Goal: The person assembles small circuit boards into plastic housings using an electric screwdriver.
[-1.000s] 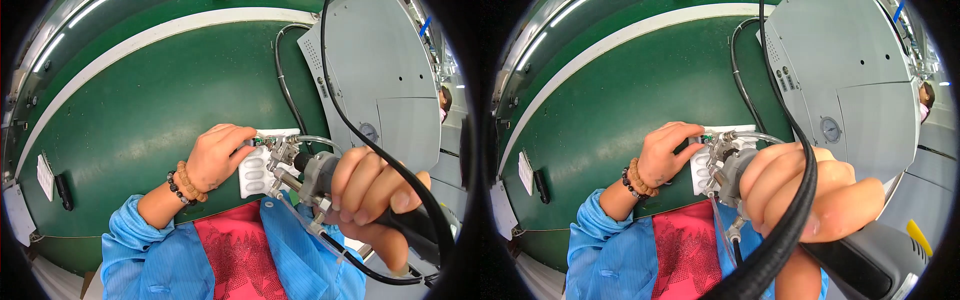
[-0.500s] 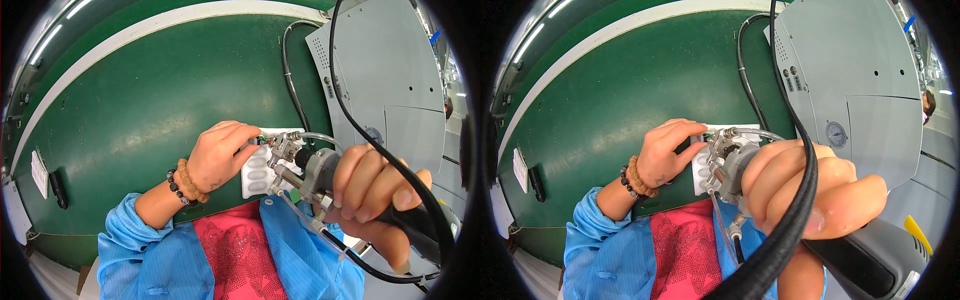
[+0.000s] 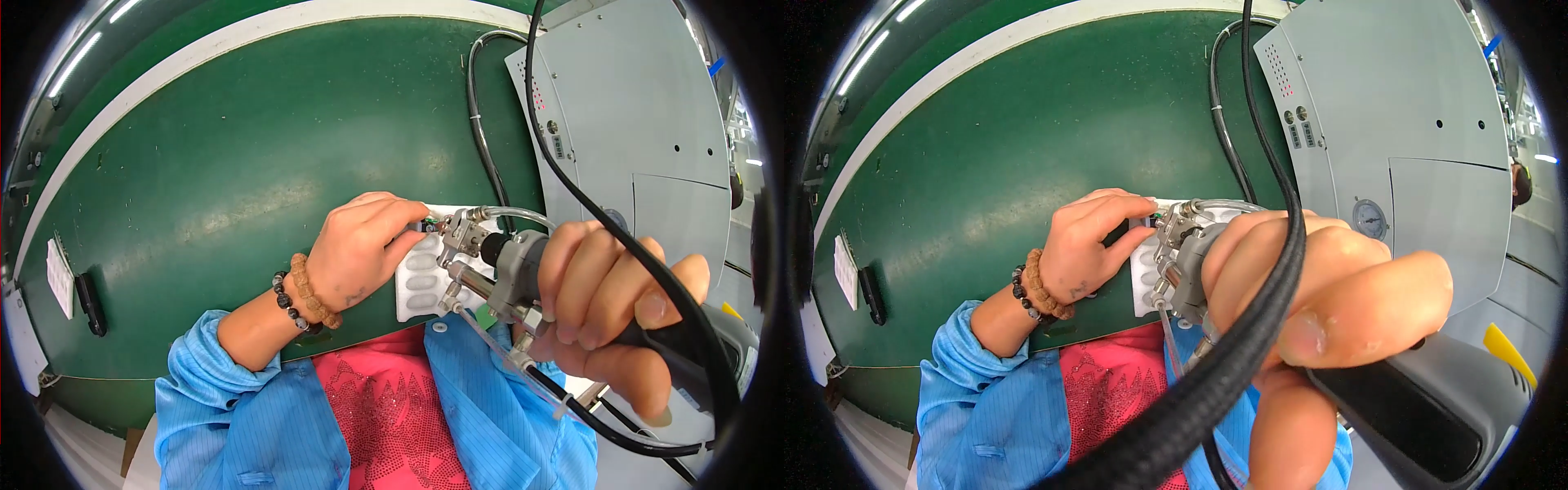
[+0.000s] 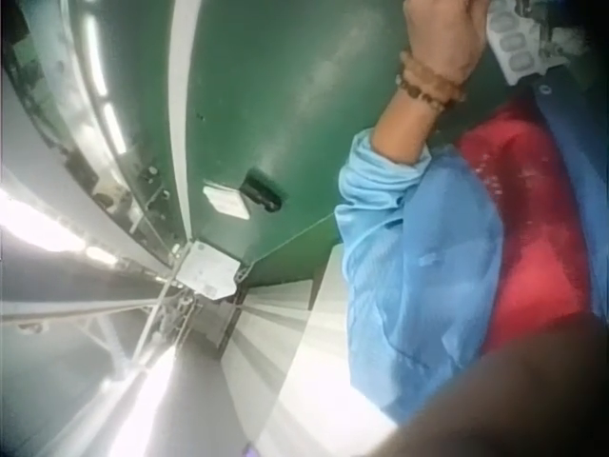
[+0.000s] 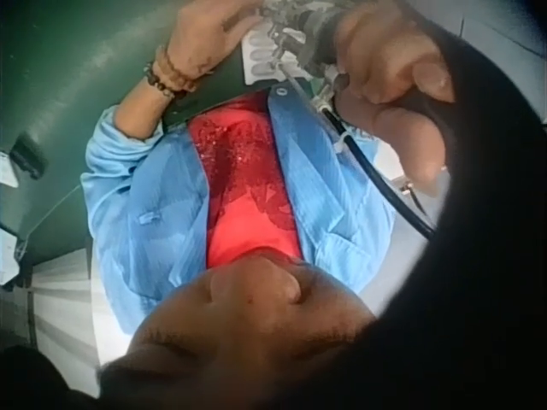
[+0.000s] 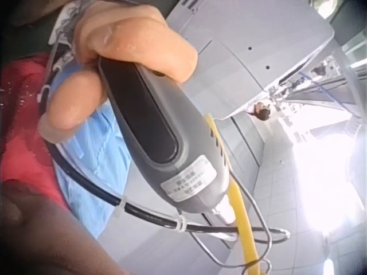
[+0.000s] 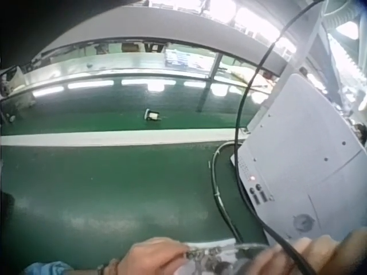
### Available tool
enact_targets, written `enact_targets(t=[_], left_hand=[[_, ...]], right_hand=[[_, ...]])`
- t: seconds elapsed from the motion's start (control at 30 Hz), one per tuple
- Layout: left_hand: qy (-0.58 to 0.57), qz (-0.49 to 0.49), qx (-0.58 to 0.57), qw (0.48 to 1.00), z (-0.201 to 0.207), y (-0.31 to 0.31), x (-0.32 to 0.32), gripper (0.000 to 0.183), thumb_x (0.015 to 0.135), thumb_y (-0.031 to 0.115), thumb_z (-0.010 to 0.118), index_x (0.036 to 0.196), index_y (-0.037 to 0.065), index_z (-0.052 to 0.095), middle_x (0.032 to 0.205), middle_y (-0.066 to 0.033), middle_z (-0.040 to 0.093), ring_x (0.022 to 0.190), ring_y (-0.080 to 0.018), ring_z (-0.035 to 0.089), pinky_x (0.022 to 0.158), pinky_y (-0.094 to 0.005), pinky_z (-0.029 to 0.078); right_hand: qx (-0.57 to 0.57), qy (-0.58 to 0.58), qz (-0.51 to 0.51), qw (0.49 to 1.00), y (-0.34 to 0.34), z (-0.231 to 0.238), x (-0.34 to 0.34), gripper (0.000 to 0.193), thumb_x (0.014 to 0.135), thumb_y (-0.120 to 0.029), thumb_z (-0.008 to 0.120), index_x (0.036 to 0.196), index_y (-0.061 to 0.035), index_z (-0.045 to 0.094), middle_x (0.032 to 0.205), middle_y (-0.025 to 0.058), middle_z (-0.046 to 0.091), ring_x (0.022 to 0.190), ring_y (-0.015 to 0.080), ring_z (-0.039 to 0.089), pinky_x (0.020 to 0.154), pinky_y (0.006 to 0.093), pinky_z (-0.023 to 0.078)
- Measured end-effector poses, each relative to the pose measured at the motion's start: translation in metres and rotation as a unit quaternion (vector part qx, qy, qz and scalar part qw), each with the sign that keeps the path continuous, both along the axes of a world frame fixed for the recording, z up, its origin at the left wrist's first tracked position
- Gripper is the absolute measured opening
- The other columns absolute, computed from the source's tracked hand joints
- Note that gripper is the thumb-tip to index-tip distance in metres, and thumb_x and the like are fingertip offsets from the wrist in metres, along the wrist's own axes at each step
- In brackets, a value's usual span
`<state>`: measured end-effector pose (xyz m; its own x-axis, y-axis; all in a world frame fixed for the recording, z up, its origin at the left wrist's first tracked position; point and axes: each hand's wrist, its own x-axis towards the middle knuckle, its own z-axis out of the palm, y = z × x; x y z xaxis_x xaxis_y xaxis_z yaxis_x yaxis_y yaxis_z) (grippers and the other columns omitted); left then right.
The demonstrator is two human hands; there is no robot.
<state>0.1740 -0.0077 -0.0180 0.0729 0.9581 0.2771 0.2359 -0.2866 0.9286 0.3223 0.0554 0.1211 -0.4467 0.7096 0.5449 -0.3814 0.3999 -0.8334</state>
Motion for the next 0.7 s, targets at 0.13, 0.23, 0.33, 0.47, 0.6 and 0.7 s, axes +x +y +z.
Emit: enact_targets(t=[0.13,0.23,0.33,0.47,0.6,0.7], left_hand=[[-0.005,-0.006,0.009,1.000,0.010,-0.005,-0.007,0.029,0.071,-0.001,0.076,0.098,0.001,0.066,0.091,-0.0130,0.069,0.082,-0.0279,0.067,0.072,-0.0346,0.054],[0.003,-0.006,-0.007,1.000,0.015,-0.007,-0.014,0.028,0.073,0.001,0.076,0.099,0.002,0.066,0.090,-0.0128,0.069,0.082,-0.0267,0.068,0.071,-0.0340,0.054],[0.010,0.029,-0.047,0.998,0.009,-0.006,0.001,0.026,0.077,0.004,0.074,0.102,0.002,0.066,0.092,-0.0133,0.069,0.083,-0.0264,0.068,0.072,-0.0334,0.054],[-0.008,0.083,-0.083,0.993,0.014,0.004,0.001,0.027,0.077,0.004,0.075,0.102,0.000,0.066,0.094,-0.0102,0.070,0.087,-0.0193,0.068,0.080,-0.0295,0.052],[-0.162,0.155,-0.123,0.967,0.028,0.053,-0.034,0.028,0.076,0.006,0.077,0.101,0.000,0.065,0.092,-0.0057,0.070,0.084,-0.0128,0.064,0.076,-0.0272,0.051],[-0.137,0.286,-0.026,0.948,0.010,0.103,-0.083,0.038,0.079,0.014,0.077,0.108,-0.004,0.062,0.099,-0.0135,0.068,0.088,-0.0180,0.065,0.079,-0.0291,0.052]], right_hand=[[0.031,0.001,0.011,0.999,-0.007,0.008,-0.008,0.051,0.083,-0.047,0.072,0.102,-0.0068,0.047,0.066,-0.0020,0.051,0.049,0.0072,0.049,0.047,0.0212,0.041],[0.015,0.022,0.007,1.000,-0.011,0.017,-0.015,0.053,0.082,-0.048,0.072,0.102,-0.0058,0.047,0.066,-0.0017,0.052,0.049,0.0078,0.048,0.046,0.0211,0.041],[0.031,0.002,0.025,0.999,-0.017,0.032,0.030,0.052,0.078,-0.044,0.077,0.103,-0.0061,0.051,0.065,-0.0018,0.054,0.053,0.0083,0.052,0.048,0.0218,0.043],[0.010,-0.093,0.142,0.985,-0.011,0.067,0.071,0.070,0.077,-0.056,0.071,0.122,-0.0064,0.051,0.082,0.0029,0.052,0.066,0.0159,0.052,0.062,0.0279,0.046],[-0.013,-0.090,0.131,0.987,-0.023,0.071,0.073,0.052,0.085,-0.047,0.068,0.115,-0.0078,0.051,0.079,0.0024,0.051,0.064,0.0149,0.052,0.058,0.0275,0.045],[0.009,0.023,-0.017,1.000,-0.034,0.051,0.065,0.051,0.076,-0.044,0.079,0.100,-0.0062,0.053,0.065,-0.0016,0.054,0.052,0.0078,0.053,0.051,0.0210,0.045]])
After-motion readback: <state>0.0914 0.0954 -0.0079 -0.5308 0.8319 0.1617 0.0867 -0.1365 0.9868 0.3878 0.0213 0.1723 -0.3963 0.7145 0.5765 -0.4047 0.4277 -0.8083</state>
